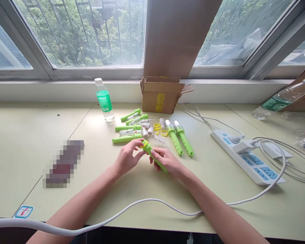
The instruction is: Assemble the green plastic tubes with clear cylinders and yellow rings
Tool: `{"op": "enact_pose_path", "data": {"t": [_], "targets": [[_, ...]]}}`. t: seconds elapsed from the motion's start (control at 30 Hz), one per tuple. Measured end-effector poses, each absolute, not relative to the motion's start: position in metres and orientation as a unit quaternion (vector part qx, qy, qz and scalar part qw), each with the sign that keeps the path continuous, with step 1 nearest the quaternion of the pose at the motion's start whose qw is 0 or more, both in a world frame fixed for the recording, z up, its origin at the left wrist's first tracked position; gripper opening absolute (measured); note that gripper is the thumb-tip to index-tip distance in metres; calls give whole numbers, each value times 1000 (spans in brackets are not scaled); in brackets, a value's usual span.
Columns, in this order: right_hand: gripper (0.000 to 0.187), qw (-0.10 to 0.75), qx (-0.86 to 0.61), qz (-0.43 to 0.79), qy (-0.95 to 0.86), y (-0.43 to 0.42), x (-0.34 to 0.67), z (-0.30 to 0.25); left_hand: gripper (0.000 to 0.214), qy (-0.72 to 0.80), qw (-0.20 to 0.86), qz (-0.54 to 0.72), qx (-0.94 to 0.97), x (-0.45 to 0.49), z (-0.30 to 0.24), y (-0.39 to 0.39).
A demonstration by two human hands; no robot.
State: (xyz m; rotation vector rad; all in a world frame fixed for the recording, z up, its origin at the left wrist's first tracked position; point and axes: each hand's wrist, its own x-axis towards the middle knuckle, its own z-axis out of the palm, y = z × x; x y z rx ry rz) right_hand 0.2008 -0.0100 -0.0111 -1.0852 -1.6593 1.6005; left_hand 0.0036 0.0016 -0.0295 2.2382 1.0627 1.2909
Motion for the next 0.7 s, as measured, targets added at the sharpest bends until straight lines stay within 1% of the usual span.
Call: {"op": "enact_pose_path", "data": {"t": [0.17, 0.27, 0.37, 0.43, 0.53, 0.7], "targets": [[39, 296, -417, 604, -611, -10, 200, -14, 13, 379, 172, 452, 789, 5, -33, 2], [32, 300, -449, 609, -580, -11, 200, -15, 13, 372, 173, 455, 791, 5, -34, 2], [39, 313, -465, 622, -546, -11, 199, -16, 18, 367, 173, 459, 790, 5, -34, 2], [38, 320, -464, 627, -538, -11, 198, -17, 20, 365, 173, 456, 793, 5, -34, 2], [35, 326, -460, 628, -537, -10, 198, -18, 15, 365, 172, 452, 795, 4, -33, 2], [35, 329, -444, 637, -538, -8, 199, -18, 11, 362, 165, 462, 792, 5, -32, 1]]}}
